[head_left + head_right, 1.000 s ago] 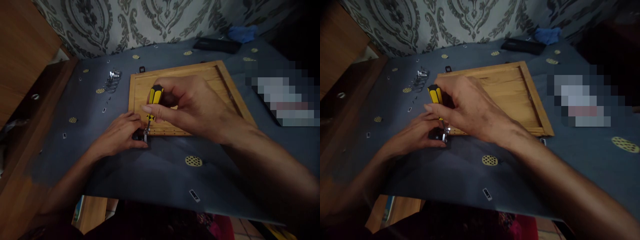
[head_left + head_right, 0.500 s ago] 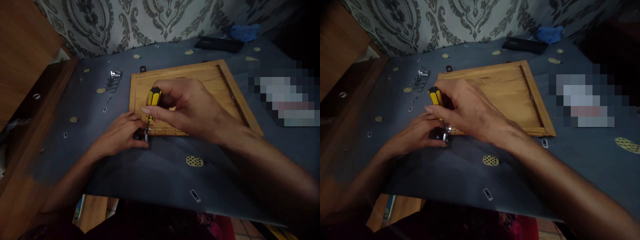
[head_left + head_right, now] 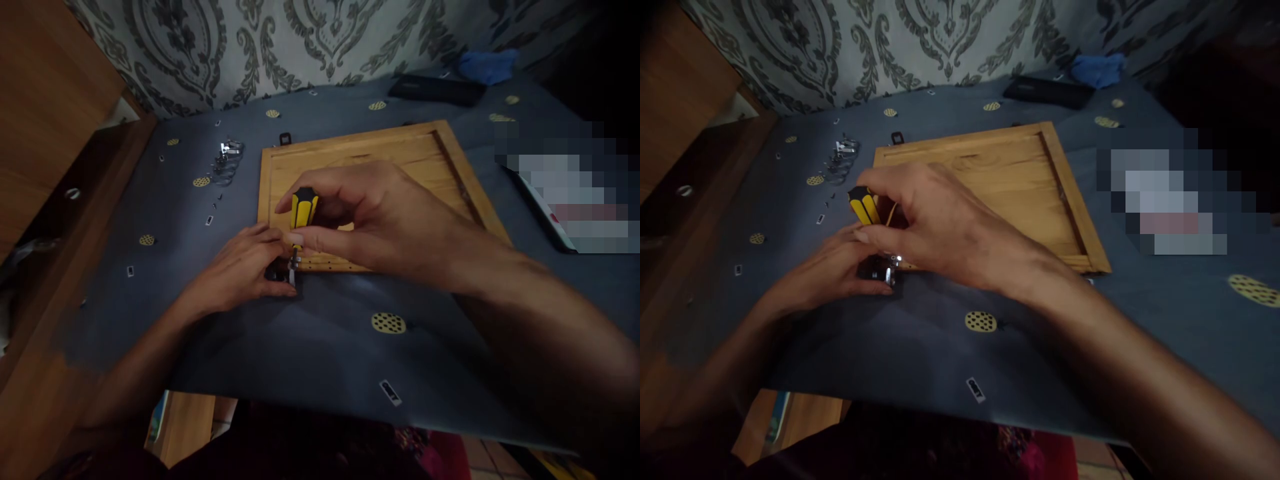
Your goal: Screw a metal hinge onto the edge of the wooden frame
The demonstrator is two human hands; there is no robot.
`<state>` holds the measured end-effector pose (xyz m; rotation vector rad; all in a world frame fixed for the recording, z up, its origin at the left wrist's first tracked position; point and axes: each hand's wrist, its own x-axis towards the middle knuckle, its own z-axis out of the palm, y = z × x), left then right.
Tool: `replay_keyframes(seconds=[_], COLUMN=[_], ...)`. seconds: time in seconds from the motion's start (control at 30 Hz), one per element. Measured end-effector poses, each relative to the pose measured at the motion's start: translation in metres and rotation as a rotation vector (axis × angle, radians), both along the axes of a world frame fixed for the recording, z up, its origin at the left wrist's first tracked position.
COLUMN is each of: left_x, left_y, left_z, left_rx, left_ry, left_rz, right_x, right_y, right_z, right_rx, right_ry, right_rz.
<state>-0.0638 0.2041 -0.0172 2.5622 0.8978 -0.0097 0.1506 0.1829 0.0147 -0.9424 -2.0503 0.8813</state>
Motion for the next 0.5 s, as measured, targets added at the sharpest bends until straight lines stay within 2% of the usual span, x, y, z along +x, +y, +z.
replay_keyframes(seconds=[0.13, 0.37, 0.5], left_x=[-0.001, -0.004, -0.005], left_y=[0.000, -0.001, -0.001], left_z=[-0.002, -0.008, -0.008], left_rx=[-0.007, -0.013, -0.009], left_ry=[-0.002, -0.067, -0.075], left_rz=[-0.001, 0.039, 0.028], right_x=[0.003, -0.013, -0.014], right_y=[0.001, -0.004, -0.004], right_z=[0.003, -0.007, -0.009], right_rx=[-0.074, 0.058, 0.056], right_ry=[-0.011, 0.063, 0.100], right_rz=[0.039, -0.085, -0.069])
